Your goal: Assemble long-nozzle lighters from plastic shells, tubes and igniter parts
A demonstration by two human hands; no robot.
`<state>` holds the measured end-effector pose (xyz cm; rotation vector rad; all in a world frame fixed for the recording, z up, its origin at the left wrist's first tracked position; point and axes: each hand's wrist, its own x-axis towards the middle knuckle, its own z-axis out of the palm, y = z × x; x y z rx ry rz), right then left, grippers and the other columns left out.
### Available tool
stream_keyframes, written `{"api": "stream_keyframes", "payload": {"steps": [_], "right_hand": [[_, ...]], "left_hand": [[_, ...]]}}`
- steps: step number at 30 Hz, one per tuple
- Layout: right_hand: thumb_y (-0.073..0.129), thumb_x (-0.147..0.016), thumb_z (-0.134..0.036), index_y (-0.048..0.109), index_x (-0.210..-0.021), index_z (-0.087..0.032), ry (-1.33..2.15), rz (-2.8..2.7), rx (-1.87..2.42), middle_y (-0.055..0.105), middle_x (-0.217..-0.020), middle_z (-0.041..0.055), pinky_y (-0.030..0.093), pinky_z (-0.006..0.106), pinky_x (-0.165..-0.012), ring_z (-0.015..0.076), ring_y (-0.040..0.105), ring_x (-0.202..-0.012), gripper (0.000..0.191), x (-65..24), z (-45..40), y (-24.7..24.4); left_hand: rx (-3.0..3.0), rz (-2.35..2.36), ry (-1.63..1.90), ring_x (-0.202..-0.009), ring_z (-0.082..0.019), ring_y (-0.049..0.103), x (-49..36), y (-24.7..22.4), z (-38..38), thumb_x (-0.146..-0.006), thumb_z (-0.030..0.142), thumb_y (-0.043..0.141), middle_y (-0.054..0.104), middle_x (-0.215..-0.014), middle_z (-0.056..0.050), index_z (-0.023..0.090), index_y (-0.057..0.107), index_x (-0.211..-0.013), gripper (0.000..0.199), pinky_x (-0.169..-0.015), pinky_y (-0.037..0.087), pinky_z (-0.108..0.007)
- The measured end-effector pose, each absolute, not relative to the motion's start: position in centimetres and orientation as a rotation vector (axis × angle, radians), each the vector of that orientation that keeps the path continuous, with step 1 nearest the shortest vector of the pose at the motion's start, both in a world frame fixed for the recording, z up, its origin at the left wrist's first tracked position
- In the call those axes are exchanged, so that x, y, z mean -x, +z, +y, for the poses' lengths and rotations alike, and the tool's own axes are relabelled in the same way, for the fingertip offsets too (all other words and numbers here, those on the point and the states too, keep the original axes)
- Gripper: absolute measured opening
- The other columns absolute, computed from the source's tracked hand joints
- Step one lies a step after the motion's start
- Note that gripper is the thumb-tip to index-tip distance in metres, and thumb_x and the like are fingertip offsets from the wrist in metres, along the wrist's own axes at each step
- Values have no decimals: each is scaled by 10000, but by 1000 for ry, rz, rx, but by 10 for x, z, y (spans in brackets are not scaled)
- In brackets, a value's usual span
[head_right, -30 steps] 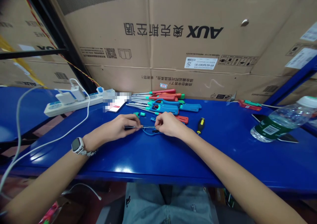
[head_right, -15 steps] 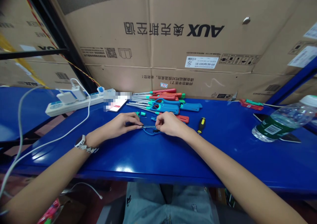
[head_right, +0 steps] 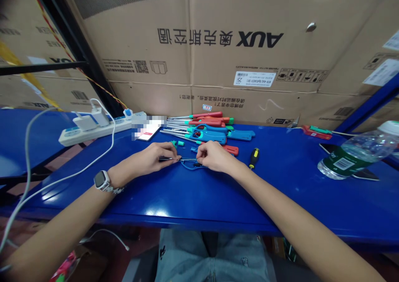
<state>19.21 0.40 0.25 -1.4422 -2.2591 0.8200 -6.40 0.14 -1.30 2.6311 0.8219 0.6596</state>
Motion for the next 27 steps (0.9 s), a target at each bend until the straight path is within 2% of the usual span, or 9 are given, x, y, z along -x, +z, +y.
{"api": "stream_keyframes", "payload": {"steps": [4,9,15,27], "right_hand": [[661,-750,-70,694,-708,-161,809,-2260,1444,634,-629,-8,398,242,-577,123,545,-574,105,-191,2,4],[655,-744,-70,717,-712,-157,781,-2236,1472,667,-647,4,414,248,-584,128,563,-578,111,-189,-2,6],[671,-736,-72,766,-731,-156,811,-2214,1453,729,-700,35,427,255,-591,149,615,-618,126,-193,-2,3],[743,-805,-179,818,-867,-121,855,-2200,1402,632,-592,4,372,255,-547,112,492,-526,113,-203,4,4]], "left_hand": [[-2708,865,599,-879,-186,699,64,-10,-2,-1004,227,574,697,-1014,-98,159,775,-928,225,-847,591,-353],[-2763,864,591,-957,-210,694,62,-14,1,-990,271,642,714,-1054,-98,171,764,-993,157,-894,575,-374],[-2537,876,720,-840,-165,665,61,-22,8,-942,280,716,711,-946,-60,158,738,-1038,157,-768,561,-301],[-2535,967,623,-992,-235,684,59,-17,3,-937,299,669,709,-1077,-87,186,725,-1097,204,-893,563,-395]]}}
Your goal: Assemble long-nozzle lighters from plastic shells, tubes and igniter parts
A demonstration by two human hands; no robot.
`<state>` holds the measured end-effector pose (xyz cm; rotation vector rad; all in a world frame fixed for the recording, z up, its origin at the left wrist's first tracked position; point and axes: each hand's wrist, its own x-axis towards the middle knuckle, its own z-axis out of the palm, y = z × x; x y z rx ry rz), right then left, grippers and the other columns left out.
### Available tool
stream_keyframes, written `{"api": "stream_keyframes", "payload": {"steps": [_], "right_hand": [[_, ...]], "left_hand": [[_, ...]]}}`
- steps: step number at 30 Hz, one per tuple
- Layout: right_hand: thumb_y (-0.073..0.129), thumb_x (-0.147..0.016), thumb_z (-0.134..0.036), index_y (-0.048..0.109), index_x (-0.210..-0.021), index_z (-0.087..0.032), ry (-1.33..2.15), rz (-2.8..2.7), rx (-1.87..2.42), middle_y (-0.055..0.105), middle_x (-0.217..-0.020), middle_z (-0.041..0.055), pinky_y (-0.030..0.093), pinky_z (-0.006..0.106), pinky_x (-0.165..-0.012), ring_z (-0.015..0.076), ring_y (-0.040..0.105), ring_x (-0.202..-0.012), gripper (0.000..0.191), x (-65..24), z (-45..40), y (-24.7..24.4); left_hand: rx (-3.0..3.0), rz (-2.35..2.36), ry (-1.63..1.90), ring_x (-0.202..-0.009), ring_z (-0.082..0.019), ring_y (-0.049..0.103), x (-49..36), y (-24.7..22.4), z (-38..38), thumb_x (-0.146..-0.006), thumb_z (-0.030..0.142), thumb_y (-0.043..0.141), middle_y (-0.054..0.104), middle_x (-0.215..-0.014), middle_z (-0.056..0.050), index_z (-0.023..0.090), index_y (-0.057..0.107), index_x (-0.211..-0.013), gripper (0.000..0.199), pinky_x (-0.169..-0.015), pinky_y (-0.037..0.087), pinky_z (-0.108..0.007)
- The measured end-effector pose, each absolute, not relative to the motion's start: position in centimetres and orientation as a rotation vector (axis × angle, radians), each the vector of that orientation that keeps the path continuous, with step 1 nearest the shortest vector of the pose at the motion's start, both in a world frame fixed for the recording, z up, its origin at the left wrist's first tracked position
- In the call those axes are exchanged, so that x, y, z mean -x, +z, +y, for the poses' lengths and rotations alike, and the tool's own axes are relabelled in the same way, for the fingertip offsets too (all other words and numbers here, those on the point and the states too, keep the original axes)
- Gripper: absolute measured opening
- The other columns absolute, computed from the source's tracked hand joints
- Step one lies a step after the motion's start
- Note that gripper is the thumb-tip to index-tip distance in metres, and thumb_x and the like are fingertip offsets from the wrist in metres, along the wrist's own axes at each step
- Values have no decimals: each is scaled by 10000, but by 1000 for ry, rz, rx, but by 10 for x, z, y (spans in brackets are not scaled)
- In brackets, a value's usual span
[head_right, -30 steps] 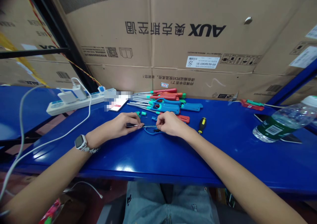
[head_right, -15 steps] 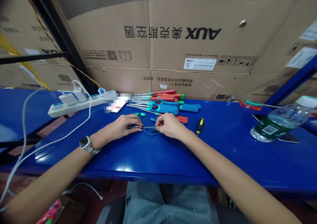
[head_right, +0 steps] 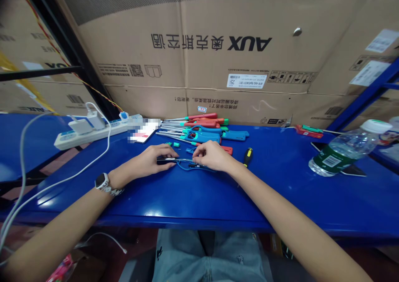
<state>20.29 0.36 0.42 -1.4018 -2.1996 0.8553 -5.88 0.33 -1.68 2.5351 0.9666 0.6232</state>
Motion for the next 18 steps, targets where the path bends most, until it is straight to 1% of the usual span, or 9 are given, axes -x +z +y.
{"api": "stream_keyframes", "payload": {"steps": [5,8,11,15,18], "right_hand": [[743,-809,-177,821,-854,-132,800,-2219,1358,649,-613,13,385,264,-565,116,506,-536,100,-205,5,1],[750,-814,-177,818,-827,-159,746,-2262,1303,669,-628,11,390,265,-578,117,522,-544,72,-203,4,-1],[740,-833,-168,809,-797,-180,650,-2309,1247,686,-665,11,391,263,-590,119,534,-564,79,-201,2,-3],[684,-867,-105,785,-782,-177,507,-2368,1202,713,-810,40,415,265,-647,138,594,-671,150,-201,0,-5],[638,-884,-73,756,-778,-167,431,-2435,1175,707,-853,53,431,276,-709,164,628,-766,184,-201,-1,-6]], "left_hand": [[-2581,1000,574,-1098,-265,661,55,-15,-3,-954,315,632,686,-1179,-101,189,697,-1182,268,-969,542,-451],[-2638,1026,574,-1120,-282,647,48,-13,-8,-968,401,646,685,-1203,-100,195,689,-1202,315,-1001,518,-484],[-2695,1020,582,-1098,-291,650,38,-13,-11,-954,489,679,697,-1171,-93,198,697,-1195,378,-1010,502,-503],[-2738,995,597,-1049,-280,659,31,-19,-10,-960,449,692,694,-1122,-93,190,712,-1166,331,-939,531,-458],[-2733,991,641,-1024,-268,655,30,-25,-8,-970,417,690,679,-1103,-94,189,717,-1155,295,-898,546,-428]]}}
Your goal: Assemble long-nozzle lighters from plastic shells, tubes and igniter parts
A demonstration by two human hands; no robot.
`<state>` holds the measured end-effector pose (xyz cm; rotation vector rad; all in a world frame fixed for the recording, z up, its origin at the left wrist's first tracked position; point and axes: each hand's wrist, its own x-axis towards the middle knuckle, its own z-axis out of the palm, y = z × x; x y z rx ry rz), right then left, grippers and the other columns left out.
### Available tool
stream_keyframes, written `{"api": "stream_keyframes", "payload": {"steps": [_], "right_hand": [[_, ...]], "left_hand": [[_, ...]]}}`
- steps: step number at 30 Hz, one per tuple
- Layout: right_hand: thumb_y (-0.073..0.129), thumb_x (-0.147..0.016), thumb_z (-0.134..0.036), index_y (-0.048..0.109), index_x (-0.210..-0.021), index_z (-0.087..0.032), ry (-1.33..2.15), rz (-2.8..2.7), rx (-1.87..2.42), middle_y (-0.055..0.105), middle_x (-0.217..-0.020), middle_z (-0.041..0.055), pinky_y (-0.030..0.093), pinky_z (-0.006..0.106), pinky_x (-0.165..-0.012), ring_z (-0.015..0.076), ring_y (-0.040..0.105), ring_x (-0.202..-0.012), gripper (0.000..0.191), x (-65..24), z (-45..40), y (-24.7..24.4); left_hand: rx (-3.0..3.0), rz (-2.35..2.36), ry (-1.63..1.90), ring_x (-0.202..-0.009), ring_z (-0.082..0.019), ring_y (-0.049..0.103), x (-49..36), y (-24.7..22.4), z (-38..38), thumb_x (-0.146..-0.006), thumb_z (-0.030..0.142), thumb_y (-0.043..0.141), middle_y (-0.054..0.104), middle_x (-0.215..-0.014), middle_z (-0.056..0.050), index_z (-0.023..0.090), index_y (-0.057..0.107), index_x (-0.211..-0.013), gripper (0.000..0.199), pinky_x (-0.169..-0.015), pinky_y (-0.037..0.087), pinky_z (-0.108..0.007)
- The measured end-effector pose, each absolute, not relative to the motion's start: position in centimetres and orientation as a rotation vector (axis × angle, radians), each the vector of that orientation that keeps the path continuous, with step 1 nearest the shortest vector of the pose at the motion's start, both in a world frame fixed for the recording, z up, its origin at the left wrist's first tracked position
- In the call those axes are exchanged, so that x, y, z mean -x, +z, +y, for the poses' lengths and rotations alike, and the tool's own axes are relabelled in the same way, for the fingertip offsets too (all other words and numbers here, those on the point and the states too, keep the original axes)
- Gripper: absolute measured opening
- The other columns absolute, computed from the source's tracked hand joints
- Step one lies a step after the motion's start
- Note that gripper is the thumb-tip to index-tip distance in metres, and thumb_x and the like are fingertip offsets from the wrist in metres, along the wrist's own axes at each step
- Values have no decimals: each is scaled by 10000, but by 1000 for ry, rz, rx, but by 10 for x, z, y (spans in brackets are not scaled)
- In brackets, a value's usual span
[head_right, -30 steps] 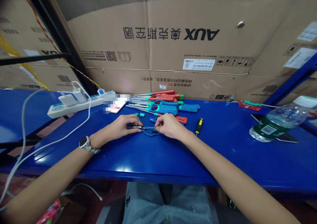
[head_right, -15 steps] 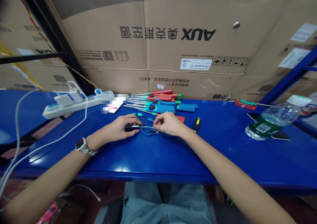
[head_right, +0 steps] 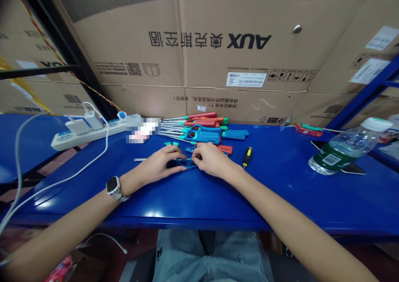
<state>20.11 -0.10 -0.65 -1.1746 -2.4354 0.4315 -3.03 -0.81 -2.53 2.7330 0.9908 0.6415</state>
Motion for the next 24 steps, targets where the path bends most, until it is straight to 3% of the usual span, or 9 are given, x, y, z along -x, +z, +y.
{"api": "stream_keyframes", "payload": {"steps": [7,11,18,24], "right_hand": [[635,-865,-57,731,-741,-161,394,-2466,1259,706,-806,54,410,277,-677,166,610,-735,188,-199,1,-7],[647,-868,-77,751,-773,-151,463,-2423,1267,710,-832,57,414,258,-655,141,604,-690,159,-200,-1,-4],[618,-844,-49,747,-755,-161,424,-2434,1205,697,-789,44,396,271,-653,143,586,-669,192,-196,-3,2],[612,-884,-116,762,-839,-165,476,-2324,1178,713,-810,50,407,280,-639,147,585,-649,164,-196,-4,-1]], "left_hand": [[-2756,955,718,-1026,-263,647,38,-22,-8,-990,458,652,682,-1103,-86,202,702,-1143,302,-929,543,-450],[-2668,1113,966,-1034,-251,643,59,-13,7,-1067,348,475,667,-1058,-92,188,686,-1138,274,-950,539,-449],[-2728,1258,611,-1017,-252,657,80,-8,55,-876,132,573,702,-1057,-85,198,716,-1073,253,-941,543,-427],[-2640,1198,505,-919,-232,684,73,-11,61,-735,175,661,754,-1047,-78,189,730,-1051,324,-826,559,-359]]}}
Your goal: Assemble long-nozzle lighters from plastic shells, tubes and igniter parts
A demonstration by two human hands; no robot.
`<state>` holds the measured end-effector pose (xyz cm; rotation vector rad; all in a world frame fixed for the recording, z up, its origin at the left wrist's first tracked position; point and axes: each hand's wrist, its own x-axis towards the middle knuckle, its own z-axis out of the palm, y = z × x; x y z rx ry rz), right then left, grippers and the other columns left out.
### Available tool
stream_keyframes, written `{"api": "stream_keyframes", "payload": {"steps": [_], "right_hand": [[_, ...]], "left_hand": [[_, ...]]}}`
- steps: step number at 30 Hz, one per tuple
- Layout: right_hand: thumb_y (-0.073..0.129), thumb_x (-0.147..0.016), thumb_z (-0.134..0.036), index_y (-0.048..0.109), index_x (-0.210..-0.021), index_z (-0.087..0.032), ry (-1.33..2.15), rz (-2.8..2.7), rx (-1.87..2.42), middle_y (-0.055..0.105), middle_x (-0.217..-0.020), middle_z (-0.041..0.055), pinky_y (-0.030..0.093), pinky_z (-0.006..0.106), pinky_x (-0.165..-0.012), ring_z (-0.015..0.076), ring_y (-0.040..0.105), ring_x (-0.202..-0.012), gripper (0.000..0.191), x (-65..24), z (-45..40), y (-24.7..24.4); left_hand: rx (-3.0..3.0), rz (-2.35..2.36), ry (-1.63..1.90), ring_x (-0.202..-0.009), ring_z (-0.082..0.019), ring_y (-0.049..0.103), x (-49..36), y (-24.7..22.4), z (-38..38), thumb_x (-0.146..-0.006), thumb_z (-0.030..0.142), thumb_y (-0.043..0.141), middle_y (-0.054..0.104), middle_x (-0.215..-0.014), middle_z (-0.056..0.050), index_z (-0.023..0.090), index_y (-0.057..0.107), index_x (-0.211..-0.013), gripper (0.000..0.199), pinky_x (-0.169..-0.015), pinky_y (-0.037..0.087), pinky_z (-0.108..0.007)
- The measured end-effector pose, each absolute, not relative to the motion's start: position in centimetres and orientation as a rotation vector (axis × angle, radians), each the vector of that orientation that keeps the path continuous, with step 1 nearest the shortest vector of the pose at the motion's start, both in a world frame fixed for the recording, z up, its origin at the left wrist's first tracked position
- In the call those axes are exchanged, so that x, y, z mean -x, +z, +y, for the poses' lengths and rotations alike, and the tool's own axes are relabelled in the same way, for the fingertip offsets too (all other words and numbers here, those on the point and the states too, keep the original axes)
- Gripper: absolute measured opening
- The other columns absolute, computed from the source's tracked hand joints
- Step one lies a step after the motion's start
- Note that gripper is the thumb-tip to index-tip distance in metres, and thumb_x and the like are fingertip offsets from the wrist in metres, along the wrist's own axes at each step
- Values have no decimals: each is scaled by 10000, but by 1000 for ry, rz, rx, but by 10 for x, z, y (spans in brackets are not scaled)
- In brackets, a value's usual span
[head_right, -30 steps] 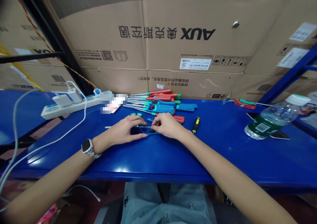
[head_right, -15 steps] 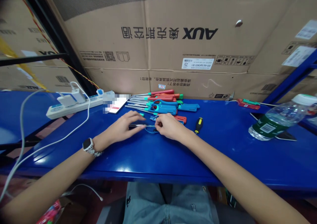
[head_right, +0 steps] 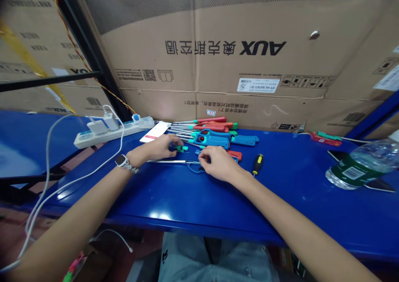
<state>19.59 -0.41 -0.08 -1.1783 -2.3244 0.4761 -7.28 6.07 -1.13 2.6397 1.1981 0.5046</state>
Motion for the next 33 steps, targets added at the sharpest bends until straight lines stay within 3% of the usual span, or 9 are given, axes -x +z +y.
{"api": "stream_keyframes", "payload": {"steps": [8,16,23,26,29,33], "right_hand": [[609,-921,-207,768,-854,-166,500,-2217,1189,737,-827,61,421,293,-639,158,588,-666,178,-202,0,-4],[602,-919,-237,750,-823,-163,520,-2100,1162,738,-835,60,435,298,-648,154,571,-662,191,-207,1,1],[687,-882,-355,635,-983,-191,633,-2031,953,695,-879,37,473,300,-663,153,584,-694,199,-203,-6,4],[728,-859,-389,583,-1028,-205,564,-1891,1003,696,-868,32,463,296,-639,145,567,-651,289,-202,-8,3],[730,-854,-337,587,-1135,-216,440,-1861,1005,712,-978,56,481,302,-675,164,608,-723,338,-201,-10,2],[664,-878,-247,666,-1042,-215,301,-1991,970,685,-1045,68,501,308,-753,186,648,-862,168,-199,-16,4]], "left_hand": [[-2600,1147,665,-748,-178,631,69,-18,51,-812,259,710,694,-875,-43,179,705,-1070,271,-707,530,-315],[-2556,1055,831,-778,-174,612,66,4,34,-922,360,655,617,-958,-62,186,740,-992,206,-730,531,-337],[-2123,715,932,-790,-155,668,7,28,14,-967,408,641,707,-876,-38,175,663,-946,235,-746,547,-307],[-1921,670,974,-855,-172,710,-12,18,18,-956,408,657,734,-924,-50,182,642,-975,227,-810,587,-340],[-1704,666,1026,-965,-195,741,-18,1,17,-961,385,673,752,-1046,-79,189,602,-1091,245,-894,603,-379],[-1492,611,1003,-993,-219,763,-15,-9,9,-978,354,682,760,-1095,-107,202,500,-1338,431,-928,613,-404]]}}
